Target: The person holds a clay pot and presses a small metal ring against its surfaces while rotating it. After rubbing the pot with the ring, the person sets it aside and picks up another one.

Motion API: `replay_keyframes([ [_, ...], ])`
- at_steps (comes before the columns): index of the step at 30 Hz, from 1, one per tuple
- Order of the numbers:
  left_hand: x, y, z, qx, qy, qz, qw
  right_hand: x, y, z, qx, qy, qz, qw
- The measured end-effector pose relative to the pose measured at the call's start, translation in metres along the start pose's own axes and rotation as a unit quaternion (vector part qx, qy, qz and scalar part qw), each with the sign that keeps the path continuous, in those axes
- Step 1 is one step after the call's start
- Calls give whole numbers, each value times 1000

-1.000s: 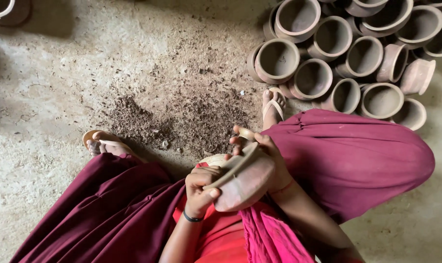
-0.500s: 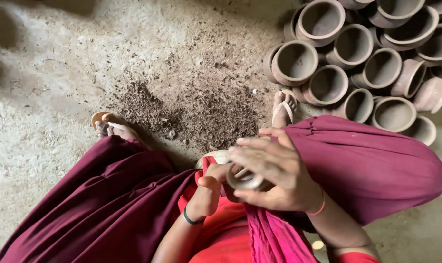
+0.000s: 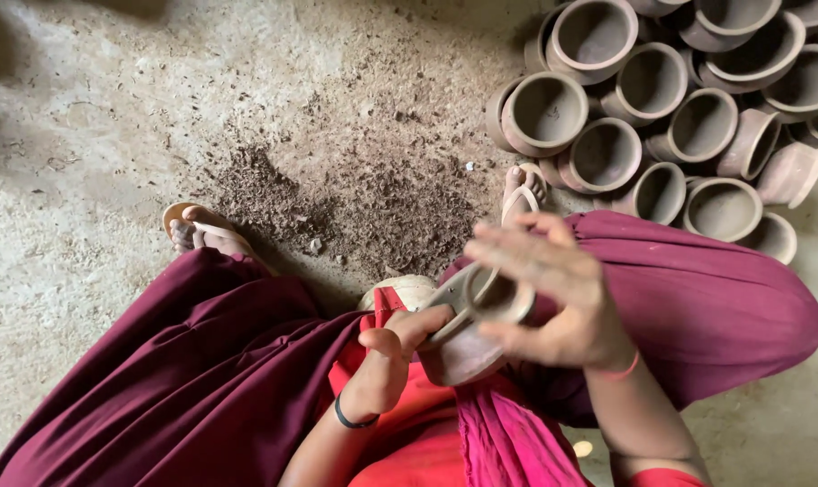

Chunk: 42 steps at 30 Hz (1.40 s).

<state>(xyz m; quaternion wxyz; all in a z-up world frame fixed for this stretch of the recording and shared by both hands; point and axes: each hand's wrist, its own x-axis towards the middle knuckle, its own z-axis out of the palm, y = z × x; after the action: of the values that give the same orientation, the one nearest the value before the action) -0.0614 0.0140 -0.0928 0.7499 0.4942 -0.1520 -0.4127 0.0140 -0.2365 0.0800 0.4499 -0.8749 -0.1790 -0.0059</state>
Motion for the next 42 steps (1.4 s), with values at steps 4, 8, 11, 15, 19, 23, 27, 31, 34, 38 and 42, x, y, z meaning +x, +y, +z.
replay_keyframes([
  [4,26,78,21,-65,8,-31,997,1,-17,17,-32,-44,-68,996],
  [8,44,135,25,-9,39,-21,999,4,-10,8,-68,-76,-57,993],
  [11,35,118,24,8,24,6,1000,-1,8,-7,33,-91,-18,995],
  [15,23,82,18,42,34,63,997,-23,37,-7,253,-65,85,962],
  [19,28,85,16,20,50,128,990,-53,77,25,525,34,218,822],
  [23,34,77,13,-41,45,198,978,-57,81,48,619,88,264,734],
  [27,40,68,7,-109,49,222,968,-36,62,55,687,171,295,642],
  [31,45,84,-3,-30,37,187,981,-29,56,47,637,158,232,718],
  [34,45,92,-7,95,40,141,985,-24,40,28,400,104,243,877],
  [38,31,85,-1,122,56,77,988,-10,11,15,278,84,188,938],
  [42,35,101,4,55,38,58,996,8,-4,5,73,14,-28,997],
])
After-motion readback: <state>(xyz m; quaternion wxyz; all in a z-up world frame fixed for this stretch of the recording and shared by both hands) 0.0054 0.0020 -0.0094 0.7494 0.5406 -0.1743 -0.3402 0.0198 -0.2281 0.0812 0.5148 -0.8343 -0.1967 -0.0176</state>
